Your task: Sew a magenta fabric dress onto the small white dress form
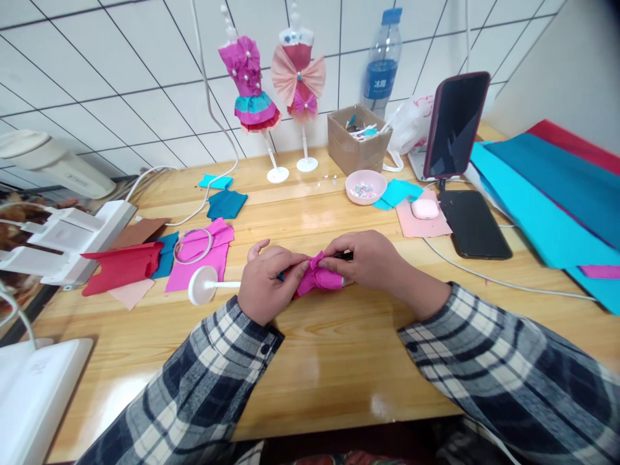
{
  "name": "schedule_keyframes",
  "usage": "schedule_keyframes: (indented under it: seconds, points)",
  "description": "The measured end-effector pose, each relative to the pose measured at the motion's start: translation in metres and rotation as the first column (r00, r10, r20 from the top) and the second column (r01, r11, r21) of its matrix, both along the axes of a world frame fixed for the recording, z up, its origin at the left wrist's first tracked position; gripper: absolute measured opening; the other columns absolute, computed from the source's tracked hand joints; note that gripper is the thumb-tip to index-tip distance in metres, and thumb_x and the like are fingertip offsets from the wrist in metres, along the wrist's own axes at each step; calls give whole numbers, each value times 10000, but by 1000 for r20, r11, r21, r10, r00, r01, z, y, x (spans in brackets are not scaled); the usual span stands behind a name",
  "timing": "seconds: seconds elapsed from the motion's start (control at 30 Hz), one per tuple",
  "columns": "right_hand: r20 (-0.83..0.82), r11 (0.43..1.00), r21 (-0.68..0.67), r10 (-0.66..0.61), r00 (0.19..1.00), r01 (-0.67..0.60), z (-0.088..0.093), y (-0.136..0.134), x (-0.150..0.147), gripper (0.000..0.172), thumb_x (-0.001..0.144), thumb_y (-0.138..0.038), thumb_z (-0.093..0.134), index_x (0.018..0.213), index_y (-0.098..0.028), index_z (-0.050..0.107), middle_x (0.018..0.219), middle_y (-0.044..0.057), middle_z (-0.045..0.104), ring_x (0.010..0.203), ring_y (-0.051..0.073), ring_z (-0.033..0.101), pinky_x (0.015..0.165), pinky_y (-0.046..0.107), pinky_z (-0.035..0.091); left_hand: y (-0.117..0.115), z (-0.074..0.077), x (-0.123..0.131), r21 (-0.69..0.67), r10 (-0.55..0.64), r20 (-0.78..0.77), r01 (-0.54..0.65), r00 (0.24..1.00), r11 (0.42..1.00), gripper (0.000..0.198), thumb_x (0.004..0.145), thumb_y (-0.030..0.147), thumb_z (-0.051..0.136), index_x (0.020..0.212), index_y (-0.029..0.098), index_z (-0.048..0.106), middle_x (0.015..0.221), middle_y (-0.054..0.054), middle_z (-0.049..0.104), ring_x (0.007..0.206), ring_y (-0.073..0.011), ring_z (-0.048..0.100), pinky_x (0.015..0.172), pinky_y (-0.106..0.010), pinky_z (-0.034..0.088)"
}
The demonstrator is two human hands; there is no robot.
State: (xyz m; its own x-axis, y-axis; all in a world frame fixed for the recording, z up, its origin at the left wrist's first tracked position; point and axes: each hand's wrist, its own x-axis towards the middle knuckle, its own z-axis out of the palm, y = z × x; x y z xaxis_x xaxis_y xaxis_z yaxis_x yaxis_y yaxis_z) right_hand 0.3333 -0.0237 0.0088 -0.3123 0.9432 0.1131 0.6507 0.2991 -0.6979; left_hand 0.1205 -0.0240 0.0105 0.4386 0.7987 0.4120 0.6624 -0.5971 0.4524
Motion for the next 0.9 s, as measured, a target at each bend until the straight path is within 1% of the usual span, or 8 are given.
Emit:
schedule_keyframes:
  seconds: [0.2,0.43,0.63,0.8,0.9]
  points:
    - [9,1000,-11,16,1000,-16,3,0,1,214,836,-458,636,902,-293,756,864,-37,753,793,150,651,609,252,370,1,0,1,-105,34,75,-26,997,994,151,868,322,595,840,247,723,829,7,759,750,-154,677,995,-417,384]
    - [13,1000,3,18,1000,-18,6,-1,-4,251,843,-490,623,917,-290,755,869,-33,754,797,152,650,608,254,368,1,-2,1,-94,49,66,-43,997,995,171,869,349,588,847,264,735,809,9,761,738,-154,679,1021,-431,376]
    - [10,999,22,28,1000,-28,5,-1,-7,235,852,-467,622,913,-279,751,857,-36,748,780,139,639,603,249,354,2,-4,0,-69,51,81,-46,995,997,169,863,364,599,856,276,743,816,14,765,775,-159,689,1001,-409,414]
    - [6,999,17,35,999,-35,6,0,-7,224,854,-453,626,881,-271,753,826,-35,743,746,125,627,587,245,335,3,-5,0,-68,63,81,-57,995,996,194,864,385,593,836,269,746,802,13,764,762,-163,687,1000,-422,429]
    - [7,1000,1,24,1000,-24,8,0,-6,224,851,-454,628,862,-268,754,807,-35,741,733,124,624,581,245,331,3,-4,1,-63,54,107,-47,993,997,180,858,363,610,826,253,749,792,9,761,758,-161,683,954,-385,468]
